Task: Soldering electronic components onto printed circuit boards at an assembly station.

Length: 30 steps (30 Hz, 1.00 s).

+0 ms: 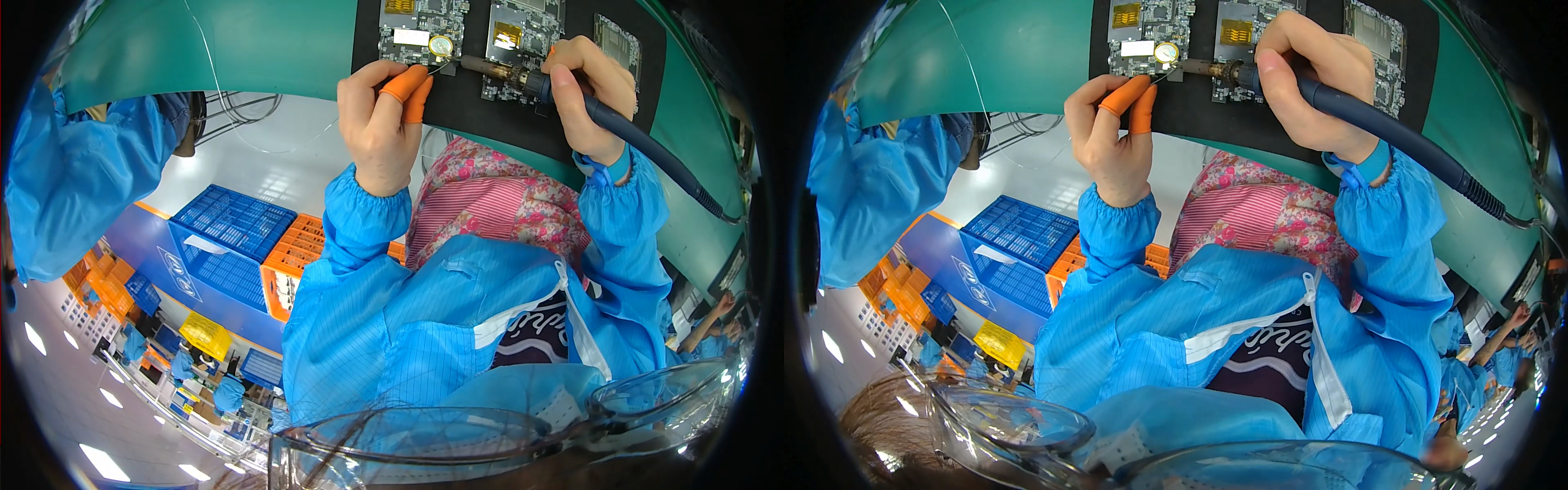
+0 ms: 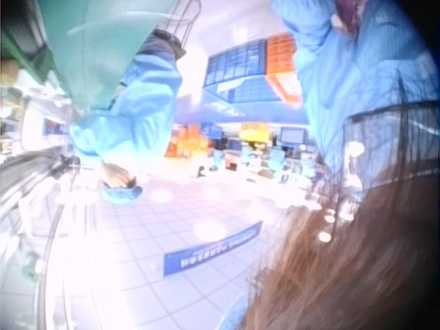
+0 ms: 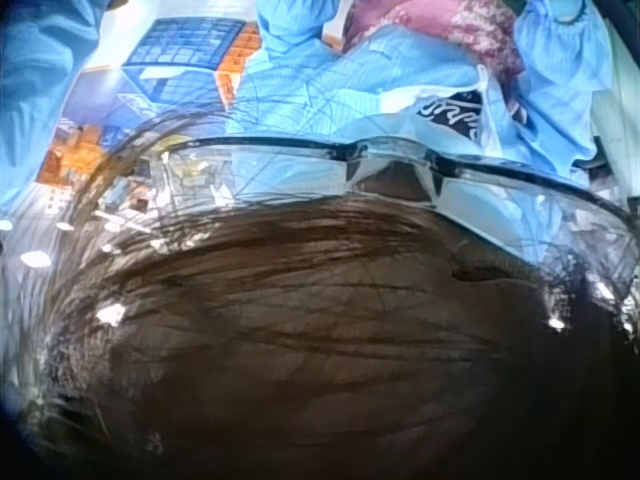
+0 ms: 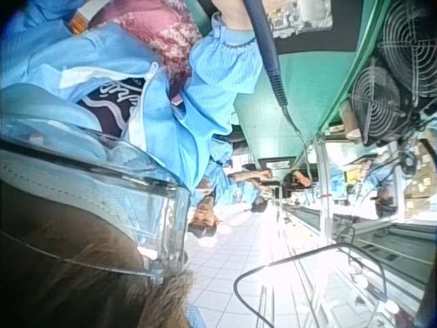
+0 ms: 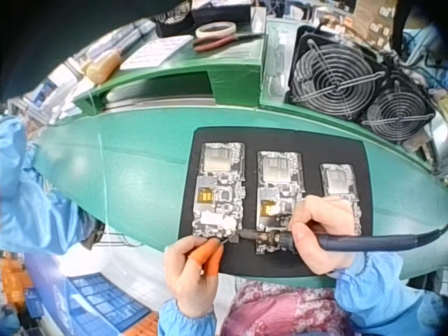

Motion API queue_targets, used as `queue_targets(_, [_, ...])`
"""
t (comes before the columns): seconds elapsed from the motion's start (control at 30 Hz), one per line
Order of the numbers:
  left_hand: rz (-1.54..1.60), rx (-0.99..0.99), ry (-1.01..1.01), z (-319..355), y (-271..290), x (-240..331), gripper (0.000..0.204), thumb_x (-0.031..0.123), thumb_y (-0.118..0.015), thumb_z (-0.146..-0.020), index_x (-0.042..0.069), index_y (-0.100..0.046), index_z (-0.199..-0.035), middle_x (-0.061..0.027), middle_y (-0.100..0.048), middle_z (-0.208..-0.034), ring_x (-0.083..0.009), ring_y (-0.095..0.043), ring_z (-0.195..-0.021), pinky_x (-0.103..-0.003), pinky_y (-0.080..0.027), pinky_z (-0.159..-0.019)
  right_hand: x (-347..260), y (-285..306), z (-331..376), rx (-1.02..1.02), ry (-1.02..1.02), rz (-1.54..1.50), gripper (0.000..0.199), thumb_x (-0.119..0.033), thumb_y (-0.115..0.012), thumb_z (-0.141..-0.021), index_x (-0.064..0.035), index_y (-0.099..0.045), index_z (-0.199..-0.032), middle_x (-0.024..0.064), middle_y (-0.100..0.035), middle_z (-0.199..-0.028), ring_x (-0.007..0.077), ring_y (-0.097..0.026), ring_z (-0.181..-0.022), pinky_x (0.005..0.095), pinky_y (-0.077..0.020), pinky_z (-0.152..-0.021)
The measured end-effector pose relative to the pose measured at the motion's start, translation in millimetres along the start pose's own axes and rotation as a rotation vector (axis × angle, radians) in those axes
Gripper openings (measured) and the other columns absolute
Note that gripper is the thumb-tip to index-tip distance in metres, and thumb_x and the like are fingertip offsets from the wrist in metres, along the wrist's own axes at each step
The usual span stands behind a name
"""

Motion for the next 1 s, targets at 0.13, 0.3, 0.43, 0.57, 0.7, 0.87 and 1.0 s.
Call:
queue_targets(0.13, [0.013, -0.006, -0.038, -2, -4, 2, 0.022, -0.002, -0.073, -0.063, 0.002, -0.065, -0.083, -0.0063, -0.056, -0.088, -0.0217, -0.051, -0.075, -0.029, -0.042, -0.06, 2, -1, 0, -0.024, -0.026, -0.016, 0.01, -0.006, -0.051, -0.079, 0.0028, -0.051, -0.075, 0.0084, -0.052, -0.068, 0.0131, -0.045, -0.056, 0.0241, -0.0369, -0.053])
queue_targets(0.3, [0.018, -0.04, -0.104, -5, -8, 3, 0.023, -0.001, -0.072, -0.064, 0.002, -0.065, -0.086, -0.0074, -0.056, -0.092, -0.0223, -0.05, -0.075, -0.029, -0.041, -0.06, 2, 0, 0, -0.009, -0.027, 0.004, 0.01, -0.006, -0.051, -0.079, 0.0023, -0.051, -0.074, 0.0085, -0.051, -0.068, 0.0132, -0.046, -0.056, 0.0242, -0.037, -0.053])
queue_targets(0.43, [-0.047, -0.152, -0.165, -8, -16, 2, 0.023, 0.006, -0.072, -0.066, 0.003, -0.065, -0.088, -0.0077, -0.054, -0.1, -0.0223, -0.049, -0.076, -0.031, -0.041, -0.062, -1, 0, -2, 0.011, 0.02, 0.011, 0.009, -0.006, -0.052, -0.079, 0.002, -0.051, -0.074, 0.0084, -0.051, -0.067, 0.0136, -0.046, -0.055, 0.024, -0.0376, -0.053])
queue_targets(0.57, [-0.122, -0.256, -0.236, -7, -20, 1, 0.024, 0.01, -0.072, -0.066, 0.004, -0.066, -0.088, -0.0074, -0.053, -0.104, -0.0216, -0.048, -0.077, -0.033, -0.04, -0.064, 1, -2, 0, -0.017, -0.002, -0.001, 0.01, -0.006, -0.052, -0.078, 0.0022, -0.051, -0.074, 0.0082, -0.051, -0.066, 0.0142, -0.046, -0.054, 0.0244, -0.0383, -0.053])
queue_targets(0.7, [-0.138, -0.273, -0.257, -7, -21, 1, 0.023, 0.01, -0.072, -0.066, 0.005, -0.067, -0.087, -0.0072, -0.053, -0.104, -0.0214, -0.048, -0.076, -0.032, -0.04, -0.065, 3, -3, 2, -0.014, -0.014, 0.016, 0.01, -0.006, -0.052, -0.078, 0.0024, -0.051, -0.074, 0.008, -0.05, -0.066, 0.0142, -0.046, -0.052, 0.0245, -0.0383, -0.053])
queue_targets(0.87, [-0.136, -0.282, -0.25, -7, -23, 0, 0.021, 0.01, -0.072, -0.066, 0.005, -0.067, -0.086, -0.0076, -0.053, -0.103, -0.0215, -0.048, -0.074, -0.032, -0.04, -0.064, 1, -2, 1, -0.001, 0.029, 0.036, 0.009, -0.005, -0.051, -0.078, 0.0025, -0.051, -0.074, 0.0079, -0.05, -0.065, 0.0146, -0.045, -0.052, 0.0239, -0.0373, -0.052])
queue_targets(1.0, [-0.128, -0.277, -0.249, -10, -21, 0, 0.021, 0.01, -0.072, -0.066, 0.005, -0.067, -0.086, -0.008, -0.053, -0.103, -0.0215, -0.048, -0.074, -0.032, -0.04, -0.065, 5, 1, 3, 0.006, -0.04, -0.017, 0.011, -0.005, -0.05, -0.08, 0.0037, -0.05, -0.074, 0.0083, -0.05, -0.066, 0.0142, -0.045, -0.055, 0.0247, -0.0368, -0.053])
Point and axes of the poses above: each hand's wrist, its own z-axis away from the middle knuckle, its own y-axis out of the back of the hand, x = y × z, the point moved 9 cm from there along -z, towards the middle knuckle
